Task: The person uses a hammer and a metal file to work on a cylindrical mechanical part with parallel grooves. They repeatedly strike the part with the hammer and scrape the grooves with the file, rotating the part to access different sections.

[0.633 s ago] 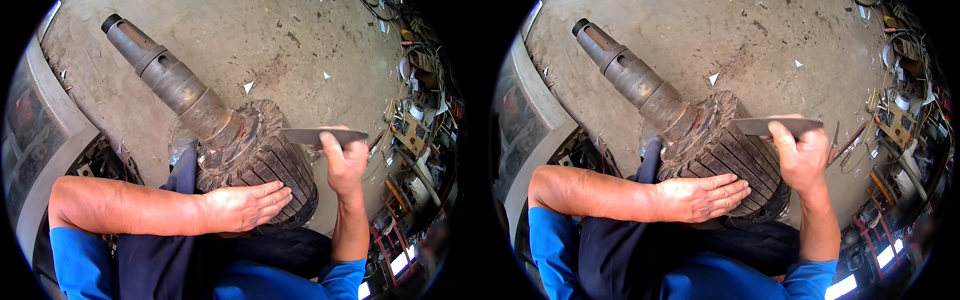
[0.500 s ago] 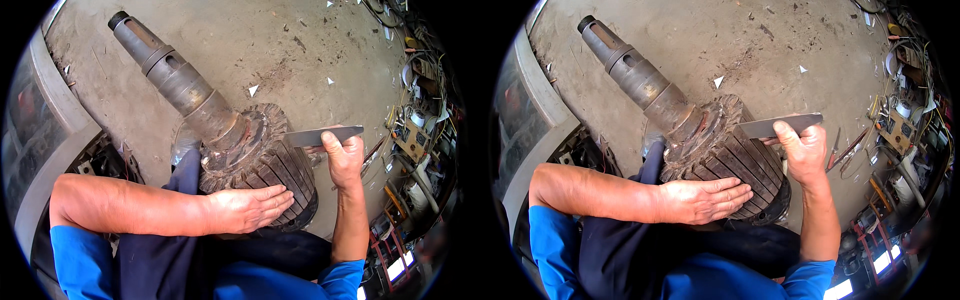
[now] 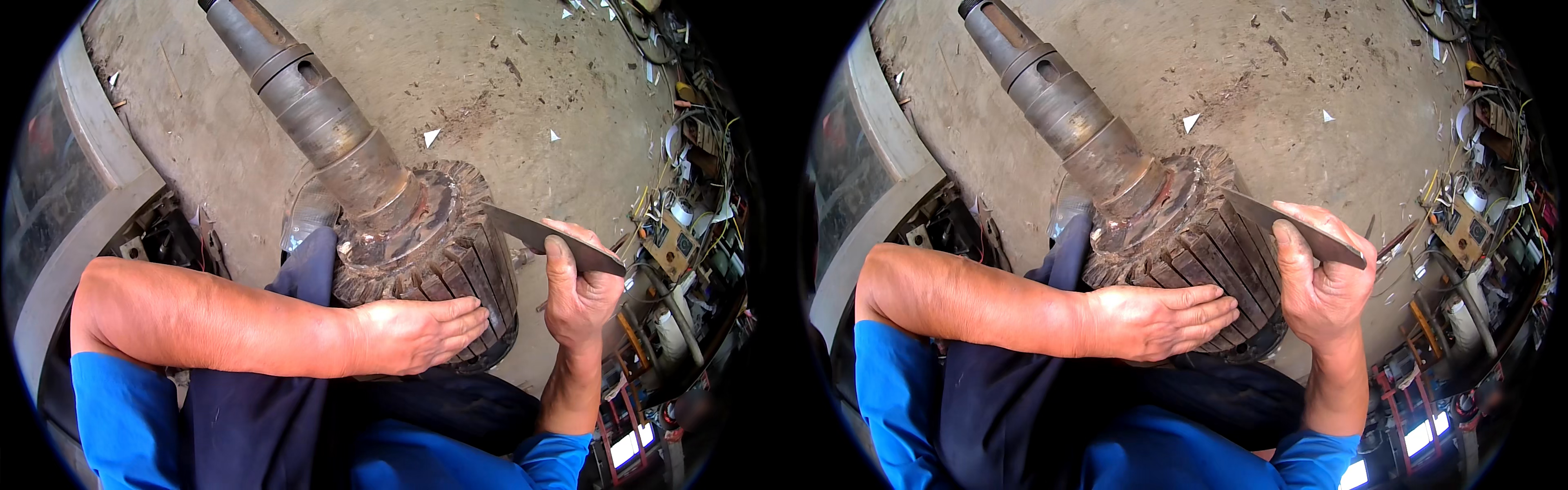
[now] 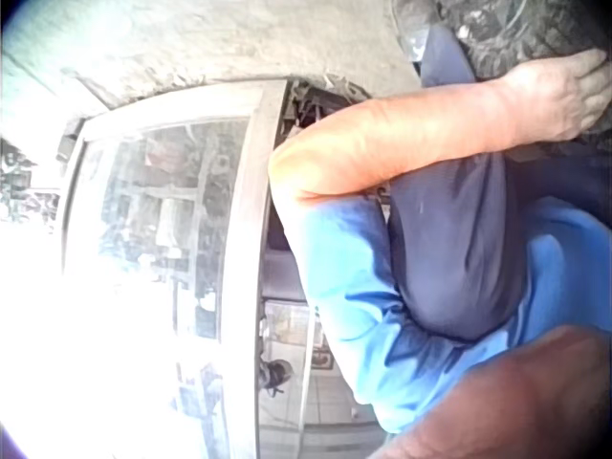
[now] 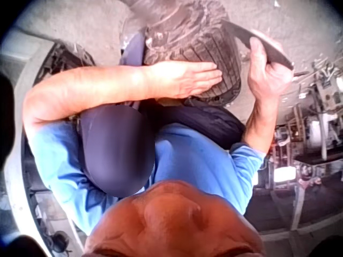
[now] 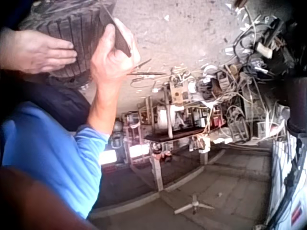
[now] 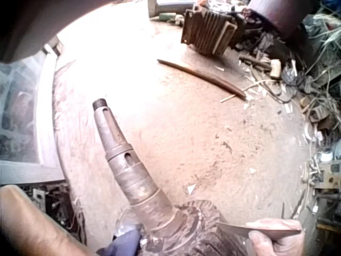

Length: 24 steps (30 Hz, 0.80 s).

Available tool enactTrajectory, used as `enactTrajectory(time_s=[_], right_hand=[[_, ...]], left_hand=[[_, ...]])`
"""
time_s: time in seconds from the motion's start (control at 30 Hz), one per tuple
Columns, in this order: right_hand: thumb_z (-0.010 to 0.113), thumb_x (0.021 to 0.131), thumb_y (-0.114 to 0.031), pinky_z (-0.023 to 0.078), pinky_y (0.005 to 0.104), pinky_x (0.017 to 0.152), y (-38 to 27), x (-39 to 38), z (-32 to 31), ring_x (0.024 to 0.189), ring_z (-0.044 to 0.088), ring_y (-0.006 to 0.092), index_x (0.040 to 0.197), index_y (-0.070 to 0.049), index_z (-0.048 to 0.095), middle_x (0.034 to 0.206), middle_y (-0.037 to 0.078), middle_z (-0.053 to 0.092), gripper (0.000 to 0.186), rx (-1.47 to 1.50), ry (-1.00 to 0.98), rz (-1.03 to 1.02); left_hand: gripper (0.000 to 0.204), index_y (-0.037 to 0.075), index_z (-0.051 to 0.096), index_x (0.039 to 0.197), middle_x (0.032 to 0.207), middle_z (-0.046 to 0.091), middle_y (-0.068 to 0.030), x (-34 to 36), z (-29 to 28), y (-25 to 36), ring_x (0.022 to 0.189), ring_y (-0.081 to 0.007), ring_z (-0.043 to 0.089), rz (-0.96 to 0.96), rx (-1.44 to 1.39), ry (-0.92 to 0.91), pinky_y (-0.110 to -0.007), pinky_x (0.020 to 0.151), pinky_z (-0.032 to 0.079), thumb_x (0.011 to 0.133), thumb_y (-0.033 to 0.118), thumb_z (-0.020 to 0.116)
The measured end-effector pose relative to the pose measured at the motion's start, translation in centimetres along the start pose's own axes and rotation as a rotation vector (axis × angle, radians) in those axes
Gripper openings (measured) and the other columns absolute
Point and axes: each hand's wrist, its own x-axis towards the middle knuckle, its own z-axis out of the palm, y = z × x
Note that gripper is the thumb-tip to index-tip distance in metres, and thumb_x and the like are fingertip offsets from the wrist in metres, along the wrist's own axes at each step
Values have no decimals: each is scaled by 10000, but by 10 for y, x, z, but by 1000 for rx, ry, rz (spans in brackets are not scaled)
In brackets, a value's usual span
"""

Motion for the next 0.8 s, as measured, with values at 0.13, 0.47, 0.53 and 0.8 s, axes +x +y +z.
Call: enactTrajectory(time_s=[0.13,0.47,0.53,0.8], right_hand=[[759,986,-25,544,295,678,-3,15,-1,717,692,159,1051,50,797,844,118,771,106,-27,-43,42],[697,1089,-203,660,388,748,41,21,-1,800,774,235,1009,50,732,908,155,789,268,386,-145,371],[692,1090,-238,658,390,751,51,17,-2,800,775,242,1012,50,732,917,169,792,300,453,-174,370],[739,1042,-132,583,315,701,31,-12,-11,778,739,153,1029,51,795,867,103,792,192,265,-22,226]], left_hand=[[535,38,661,1467,1658,530,-122,0,-2,0,1591,-294,428,16,0,-19,-484,1356,279,1031,297,488],[528,35,668,1458,1648,540,-128,1,1,-1,1588,-298,432,-1,-4,10,-481,1358,280,1030,290,494],[532,31,667,1460,1649,539,-132,0,1,1,1590,-298,430,1,-22,12,-478,1358,279,1031,294,494],[521,20,650,1464,1644,539,-163,1,-1,-2,1570,-321,457,16,-2,-15,-494,1343,307,1032,272,504]])
